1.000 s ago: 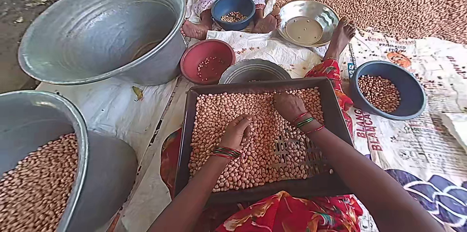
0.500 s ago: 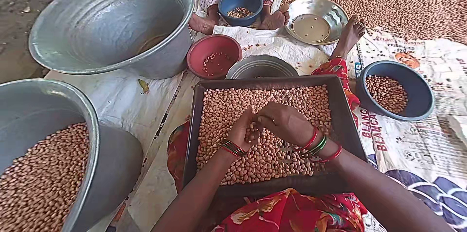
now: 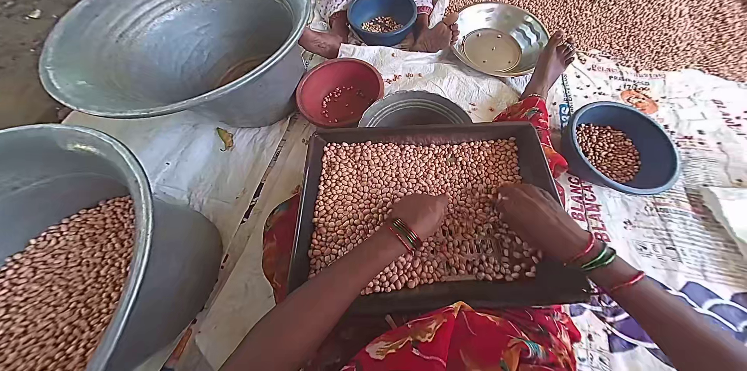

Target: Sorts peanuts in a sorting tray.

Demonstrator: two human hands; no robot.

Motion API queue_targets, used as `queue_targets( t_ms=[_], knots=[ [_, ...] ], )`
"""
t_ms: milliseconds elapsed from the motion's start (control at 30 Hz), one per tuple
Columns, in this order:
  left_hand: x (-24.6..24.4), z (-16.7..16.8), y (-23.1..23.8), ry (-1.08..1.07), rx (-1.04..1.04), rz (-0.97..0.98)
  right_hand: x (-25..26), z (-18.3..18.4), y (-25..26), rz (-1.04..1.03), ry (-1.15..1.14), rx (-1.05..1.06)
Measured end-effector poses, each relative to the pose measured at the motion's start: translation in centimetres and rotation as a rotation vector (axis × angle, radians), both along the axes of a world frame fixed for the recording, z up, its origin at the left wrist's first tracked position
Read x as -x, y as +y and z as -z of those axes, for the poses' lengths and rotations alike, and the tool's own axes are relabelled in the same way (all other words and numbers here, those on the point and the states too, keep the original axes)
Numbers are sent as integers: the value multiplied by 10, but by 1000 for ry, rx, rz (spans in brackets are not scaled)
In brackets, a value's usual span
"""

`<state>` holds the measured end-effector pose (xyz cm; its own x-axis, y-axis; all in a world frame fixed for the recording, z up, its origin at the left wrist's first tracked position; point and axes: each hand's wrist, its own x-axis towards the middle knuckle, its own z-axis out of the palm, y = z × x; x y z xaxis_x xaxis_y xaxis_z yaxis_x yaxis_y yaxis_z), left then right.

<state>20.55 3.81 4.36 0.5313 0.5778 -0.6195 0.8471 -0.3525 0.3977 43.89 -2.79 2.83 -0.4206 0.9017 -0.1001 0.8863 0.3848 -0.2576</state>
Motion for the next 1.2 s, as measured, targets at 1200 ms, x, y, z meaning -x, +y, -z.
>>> queue_targets(
  t_ms=[1200],
  knots=[
    [47,9,-42,-343,168,-233,27,-7,-24,319,-417,310]
  ],
)
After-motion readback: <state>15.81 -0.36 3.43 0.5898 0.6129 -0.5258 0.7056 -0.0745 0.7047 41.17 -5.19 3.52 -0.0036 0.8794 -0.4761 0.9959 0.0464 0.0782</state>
